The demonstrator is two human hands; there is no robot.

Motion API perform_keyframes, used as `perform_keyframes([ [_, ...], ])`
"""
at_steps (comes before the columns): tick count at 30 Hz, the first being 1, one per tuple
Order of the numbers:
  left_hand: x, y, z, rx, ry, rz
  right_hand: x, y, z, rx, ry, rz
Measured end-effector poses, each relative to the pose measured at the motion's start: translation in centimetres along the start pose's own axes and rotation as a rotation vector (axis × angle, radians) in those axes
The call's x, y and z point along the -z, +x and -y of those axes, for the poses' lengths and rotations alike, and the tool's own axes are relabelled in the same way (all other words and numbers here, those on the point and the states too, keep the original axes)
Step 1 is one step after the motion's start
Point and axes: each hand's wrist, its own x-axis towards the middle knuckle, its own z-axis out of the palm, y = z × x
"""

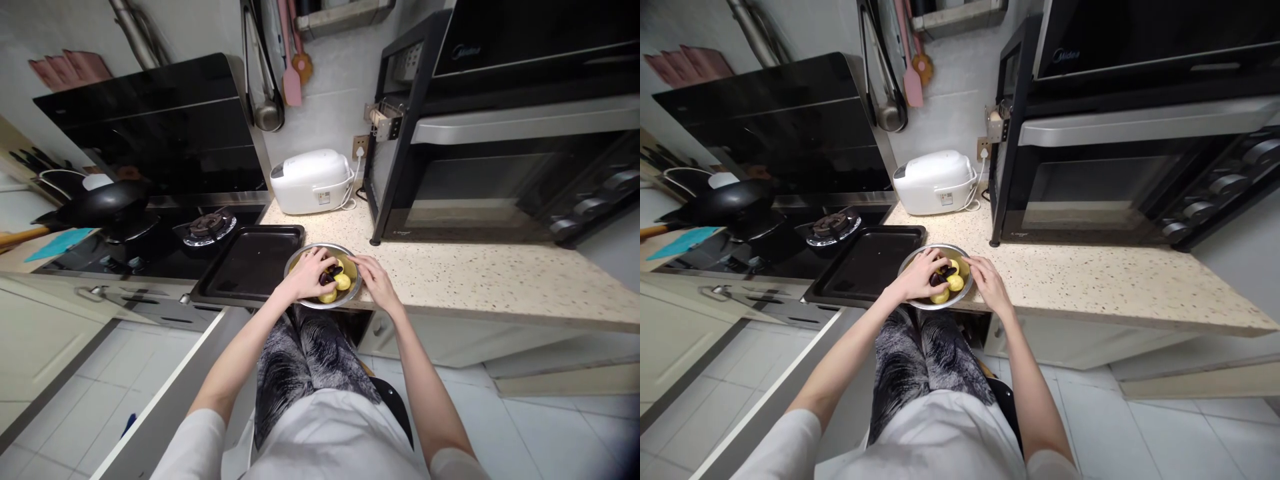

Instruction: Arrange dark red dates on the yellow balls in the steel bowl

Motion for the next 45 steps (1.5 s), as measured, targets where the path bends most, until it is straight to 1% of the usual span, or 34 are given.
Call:
perform_keyframes([
  [6,0.2,0.7,0.1,-0.001,-0.093,0.014,0.0,0.1,-0.1,0.007,0.017,-0.001],
  [10,0.1,0.8,-0.1,0.042,-0.102,0.015,0.0,0.1,-0.1,0.002,0.021,-0.005],
  [18,-0.5,1.1,0.3,0.03,-0.138,-0.038,0.0,0.2,-0.2,0.003,0.031,-0.005],
  [24,-0.6,1.4,0.0,0.035,-0.216,-0.091,0.0,0.2,0.2,0.012,0.034,-0.016],
  [27,-0.5,1.5,0.0,0.076,-0.345,-0.142,0.0,0.2,0.2,0.018,0.037,-0.019],
  [30,-0.3,1.8,0.4,0.161,-0.538,-0.22,-0.1,0.2,-0.2,0.022,0.026,-0.027],
  [32,-0.2,2.0,0.8,0.215,-0.703,-0.274,-0.1,0.1,-0.4,0.036,0.012,-0.047],
  [34,0.1,2.1,1.3,0.272,-0.891,-0.325,-0.1,0.1,-0.4,0.054,-0.017,-0.094],
  [37,0.7,2.0,2.1,0.409,-1.16,-0.393,-0.1,0.4,0.4,0.1,-0.099,-0.163],
  [38,1.1,1.8,2.4,0.46,-1.221,-0.405,0.0,0.6,1.0,0.128,-0.131,-0.157],
  [40,1.9,1.2,3.1,0.539,-1.276,-0.421,-0.1,1.1,2.4,0.191,-0.194,-0.082],
  [42,2.6,0.1,4.1,0.581,-1.244,-0.443,-0.4,1.9,3.8,0.24,-0.26,0.041],
  [45,3.3,-2.3,6.0,0.651,-1.118,-0.485,-1.2,3.2,5.3,0.259,-0.361,0.188],
])
